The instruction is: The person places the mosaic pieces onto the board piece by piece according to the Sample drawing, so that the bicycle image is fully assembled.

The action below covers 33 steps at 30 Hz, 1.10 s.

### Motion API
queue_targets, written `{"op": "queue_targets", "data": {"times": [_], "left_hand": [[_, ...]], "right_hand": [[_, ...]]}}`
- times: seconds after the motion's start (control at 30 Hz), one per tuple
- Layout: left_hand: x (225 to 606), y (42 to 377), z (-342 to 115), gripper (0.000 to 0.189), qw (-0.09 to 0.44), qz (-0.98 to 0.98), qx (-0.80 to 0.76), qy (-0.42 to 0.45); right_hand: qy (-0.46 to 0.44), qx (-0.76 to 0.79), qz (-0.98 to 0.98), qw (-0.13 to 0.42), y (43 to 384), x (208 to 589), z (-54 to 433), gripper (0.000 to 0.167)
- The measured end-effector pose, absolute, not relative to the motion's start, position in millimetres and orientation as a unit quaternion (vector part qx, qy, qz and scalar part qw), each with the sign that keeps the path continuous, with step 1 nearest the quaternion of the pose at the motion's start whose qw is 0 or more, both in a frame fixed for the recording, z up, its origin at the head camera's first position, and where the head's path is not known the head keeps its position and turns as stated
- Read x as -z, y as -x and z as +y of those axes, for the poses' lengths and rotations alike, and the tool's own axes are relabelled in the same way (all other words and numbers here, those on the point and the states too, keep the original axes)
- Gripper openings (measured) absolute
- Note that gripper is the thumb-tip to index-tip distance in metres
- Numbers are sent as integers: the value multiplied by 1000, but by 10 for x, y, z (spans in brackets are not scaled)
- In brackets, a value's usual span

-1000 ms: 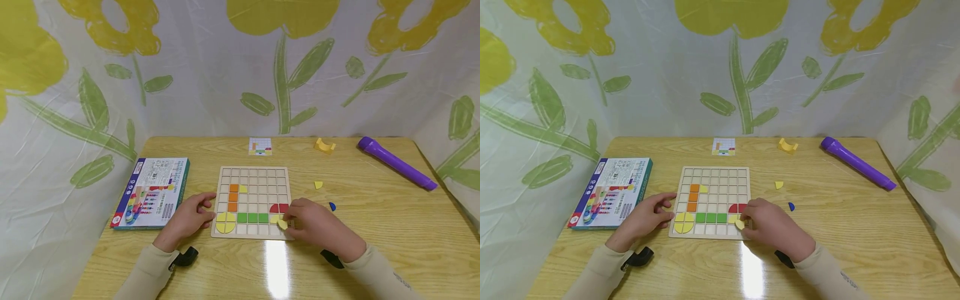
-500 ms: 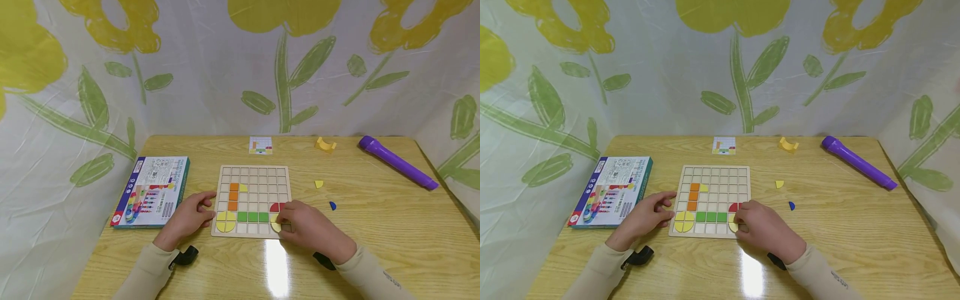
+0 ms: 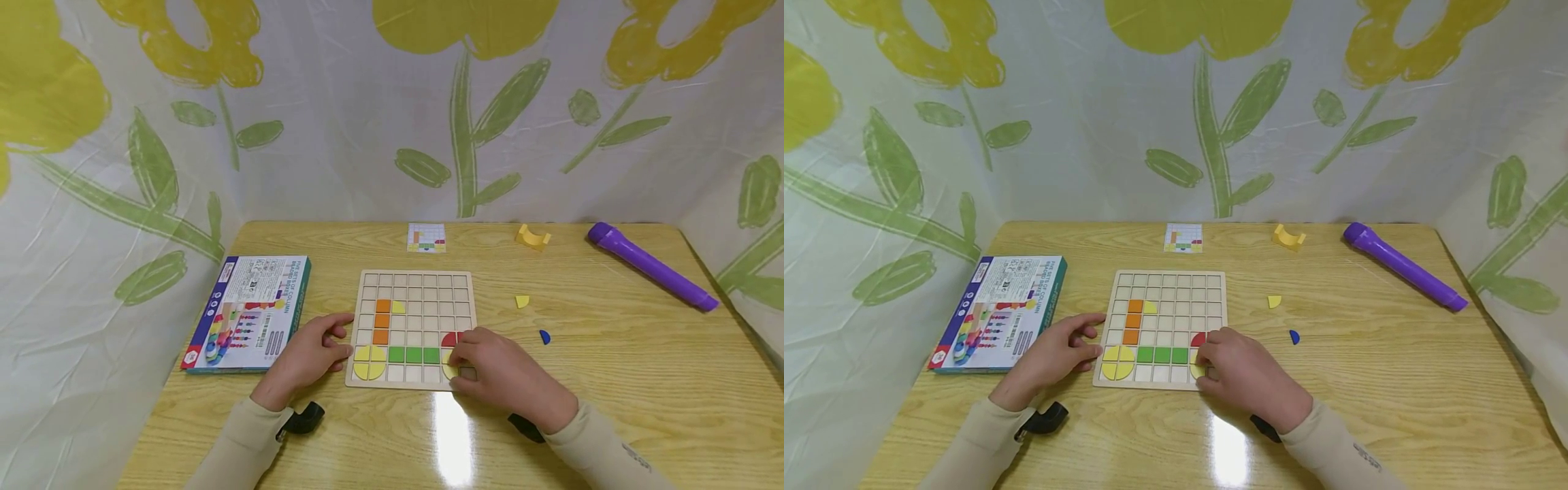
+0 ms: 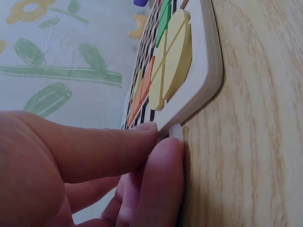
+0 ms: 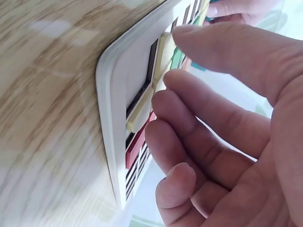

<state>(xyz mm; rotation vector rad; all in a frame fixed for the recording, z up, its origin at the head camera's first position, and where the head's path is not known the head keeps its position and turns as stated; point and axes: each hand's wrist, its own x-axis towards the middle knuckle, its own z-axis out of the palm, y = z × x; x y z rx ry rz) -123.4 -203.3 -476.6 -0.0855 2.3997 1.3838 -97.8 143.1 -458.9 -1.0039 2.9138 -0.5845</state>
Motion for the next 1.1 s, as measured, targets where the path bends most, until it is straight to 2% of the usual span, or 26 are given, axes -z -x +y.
{"op": "queue_targets", "data": {"times": [0.53, 1.1], "left_hand": [[4758, 1263, -2027, 58, 184, 854, -485, 31], [4746, 1236, -2022, 57, 188, 851, -489, 31]], "right_hand": [[327, 192, 925, -6, 1043, 4583, 1448, 9], [230, 176, 957, 18, 1580, 4477, 2379, 25]]}}
